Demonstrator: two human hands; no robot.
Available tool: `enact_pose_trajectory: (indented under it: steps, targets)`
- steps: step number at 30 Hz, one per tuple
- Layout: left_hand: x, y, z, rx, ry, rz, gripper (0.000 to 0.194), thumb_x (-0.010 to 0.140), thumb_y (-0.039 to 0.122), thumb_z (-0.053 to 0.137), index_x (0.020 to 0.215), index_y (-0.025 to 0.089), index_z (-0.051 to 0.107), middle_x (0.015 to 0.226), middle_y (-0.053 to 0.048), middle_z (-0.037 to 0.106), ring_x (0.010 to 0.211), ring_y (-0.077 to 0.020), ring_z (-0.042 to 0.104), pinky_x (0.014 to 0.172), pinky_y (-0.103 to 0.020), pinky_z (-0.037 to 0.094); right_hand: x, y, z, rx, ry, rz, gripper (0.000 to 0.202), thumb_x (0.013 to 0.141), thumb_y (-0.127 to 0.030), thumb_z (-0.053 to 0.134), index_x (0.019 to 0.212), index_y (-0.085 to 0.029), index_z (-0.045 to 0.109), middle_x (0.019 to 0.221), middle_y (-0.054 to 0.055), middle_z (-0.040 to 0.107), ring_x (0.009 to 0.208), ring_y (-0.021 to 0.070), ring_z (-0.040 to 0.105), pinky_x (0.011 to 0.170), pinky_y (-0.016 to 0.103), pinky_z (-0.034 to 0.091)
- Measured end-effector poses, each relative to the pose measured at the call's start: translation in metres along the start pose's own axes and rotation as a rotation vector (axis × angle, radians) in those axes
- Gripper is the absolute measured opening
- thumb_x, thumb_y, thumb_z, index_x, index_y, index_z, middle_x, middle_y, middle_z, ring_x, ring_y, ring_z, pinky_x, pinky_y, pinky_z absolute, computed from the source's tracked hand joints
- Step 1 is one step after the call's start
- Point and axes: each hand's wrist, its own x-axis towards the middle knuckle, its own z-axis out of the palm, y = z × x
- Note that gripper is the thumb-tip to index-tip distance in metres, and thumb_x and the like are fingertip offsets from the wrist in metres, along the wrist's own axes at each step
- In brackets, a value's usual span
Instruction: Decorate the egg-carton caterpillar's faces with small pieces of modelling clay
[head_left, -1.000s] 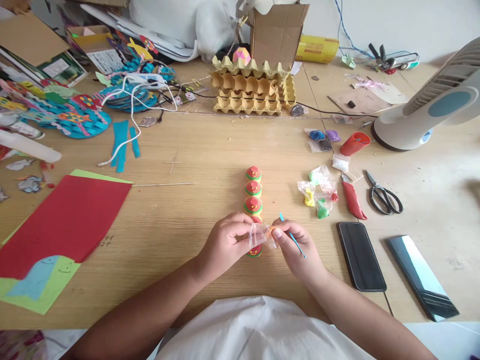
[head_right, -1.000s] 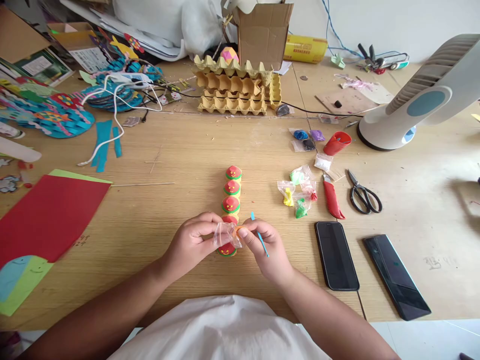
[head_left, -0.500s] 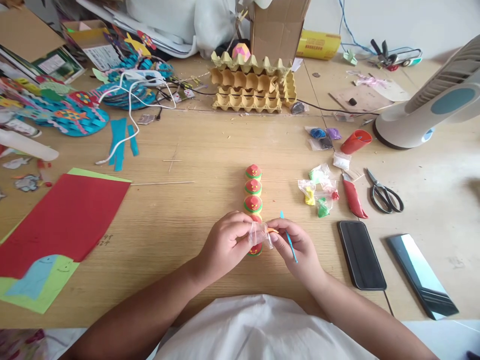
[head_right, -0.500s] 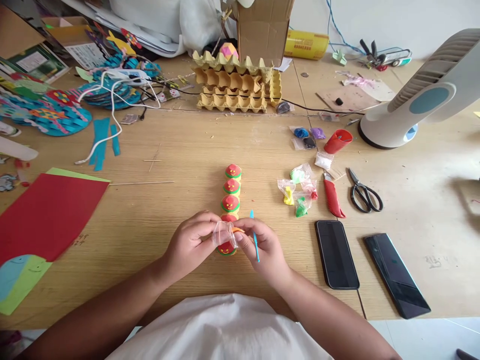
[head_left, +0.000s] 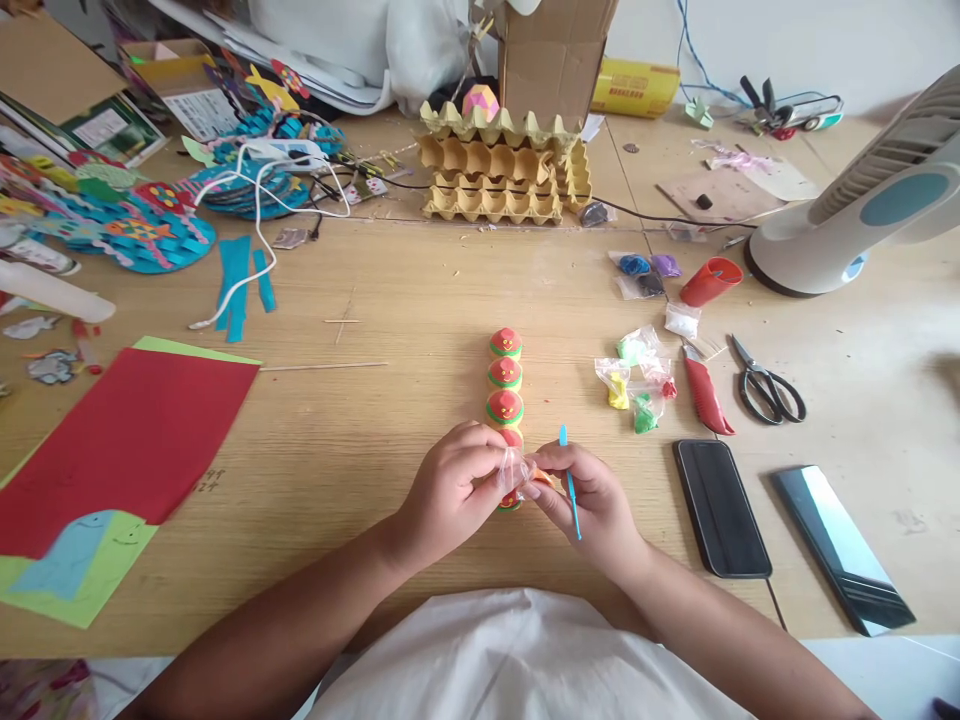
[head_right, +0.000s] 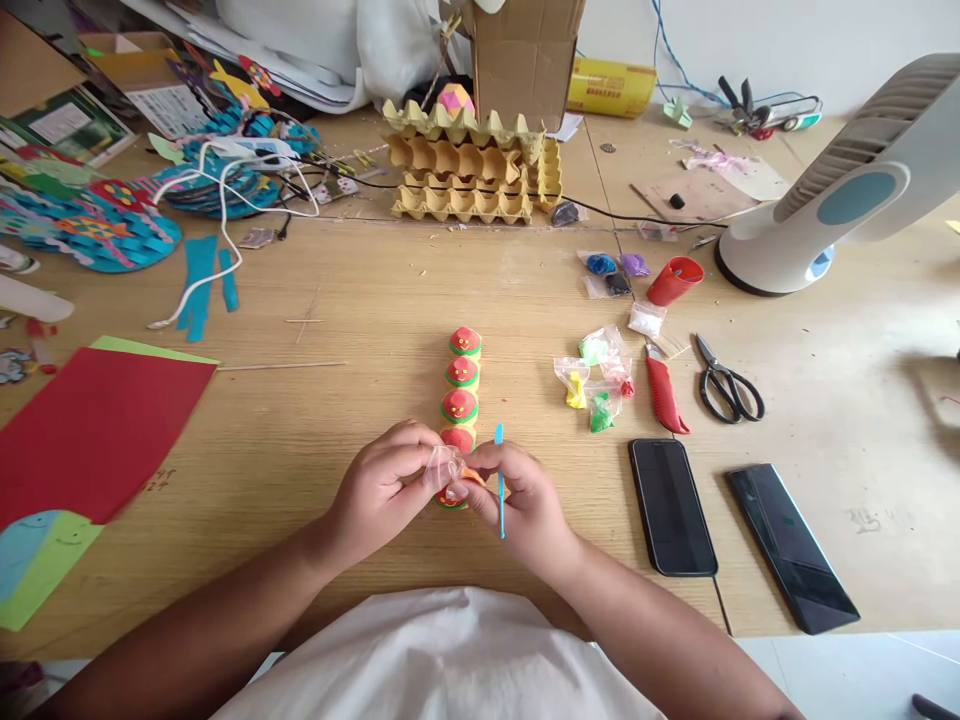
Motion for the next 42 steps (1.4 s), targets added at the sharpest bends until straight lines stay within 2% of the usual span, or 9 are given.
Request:
enact_pose_trajectory:
  steps: [6,12,17,20,23,26,30,35,42]
  targets:
    - [-0.003,-0.003,0.001,-0.078,0.042,-0.05,0.018,0.097,0.017,0.065,0.1,0.025,0.08,0.097,-0.006,0.073,0.097,-0.0188,0.069,0.089,-0.032,0.056,0.002,-0.002,-0.004,-0.064,0.068,-0.046,0.006,0.093,-0.026,0.073,0.093,-0.024,0.067,0.085,0.002,0.072,0.076,0.0167,0.067,0.073,0.031,0.055]
    - [-0.001,-0.006,-0.004,-0.335,0.235,-0.265,0.013,0.098,0.028,0.067,0.093,0.023,0.078,0.1,-0.005,0.072,0.096,-0.0168,0.067,0.085,-0.028,0.054,0.016,-0.001,-0.031,-0.21,0.206,-0.008,0.011,0.095,-0.034,0.069,0.092,-0.024,0.066,0.084,0.003,0.069,0.074,0.017,0.062,0.068,0.031,0.049]
    - [-0.002,-0.019,-0.002,-0.566,0.247,-0.525,0.027,0.096,0.045,0.068,0.096,0.02,0.079,0.092,-0.006,0.073,0.077,-0.0141,0.058,0.07,-0.027,0.049,0.038,0.016,-0.07,-0.71,0.257,0.07,0.014,0.094,-0.032,0.064,0.097,-0.021,0.072,0.087,0.006,0.073,0.071,0.0191,0.061,0.062,0.032,0.044]
    - [-0.003,-0.021,0.0,-0.648,0.246,-0.568,0.03,0.093,0.048,0.07,0.099,0.02,0.079,0.093,-0.007,0.074,0.079,-0.0151,0.058,0.07,-0.027,0.048,0.043,0.024,-0.084,-1.048,0.218,0.111,0.016,0.093,-0.029,0.062,0.098,-0.02,0.074,0.093,0.009,0.075,0.08,0.0249,0.064,0.068,0.036,0.046]
    - [-0.003,-0.019,0.0,-0.67,0.231,-0.566,0.03,0.094,0.047,0.069,0.1,0.02,0.08,0.097,-0.008,0.075,0.081,-0.0159,0.058,0.072,-0.029,0.047,0.041,0.021,-0.084,-1.243,0.307,0.057,0.026,0.094,-0.034,0.063,0.113,-0.019,0.074,0.103,0.014,0.075,0.095,0.0332,0.066,0.076,0.043,0.05]
    - [-0.004,-0.017,-0.001,-0.684,0.187,-0.533,0.035,0.099,0.048,0.061,0.103,0.021,0.081,0.096,-0.008,0.074,0.079,-0.016,0.054,0.071,-0.03,0.045,0.034,0.008,-0.071,-1.15,0.375,-0.158,0.025,0.097,-0.034,0.064,0.115,-0.02,0.073,0.101,0.014,0.075,0.095,0.0319,0.068,0.08,0.045,0.053]
    - [-0.007,-0.011,-0.003,-0.614,0.021,-0.451,0.053,0.106,0.054,0.039,0.112,0.023,0.081,0.098,-0.009,0.073,0.079,-0.0177,0.053,0.069,-0.032,0.042,0.02,-0.007,-0.043,-0.762,0.132,-0.444,0.021,0.095,-0.028,0.069,0.116,-0.027,0.072,0.094,0.008,0.074,0.081,0.0232,0.069,0.074,0.039,0.055]
    - [-0.009,-0.001,-0.005,-0.527,-0.173,-0.412,0.062,0.106,0.058,0.028,0.121,0.025,0.079,0.102,-0.01,0.071,0.087,-0.022,0.059,0.076,-0.035,0.046,0.009,-0.013,-0.021,-0.542,0.028,-0.529,0.035,0.094,-0.023,0.072,0.128,-0.029,0.067,0.088,0.005,0.074,0.073,0.0197,0.068,0.067,0.035,0.054]
    - [-0.007,0.006,-0.007,-0.541,-0.242,-0.397,0.064,0.108,0.056,0.025,0.124,0.022,0.077,0.102,-0.009,0.069,0.09,-0.0218,0.058,0.084,-0.036,0.046,0.012,-0.013,-0.021,-0.519,0.048,-0.551,0.024,0.094,-0.014,0.072,0.115,-0.025,0.072,0.083,0.003,0.073,0.07,0.0165,0.068,0.064,0.032,0.053]
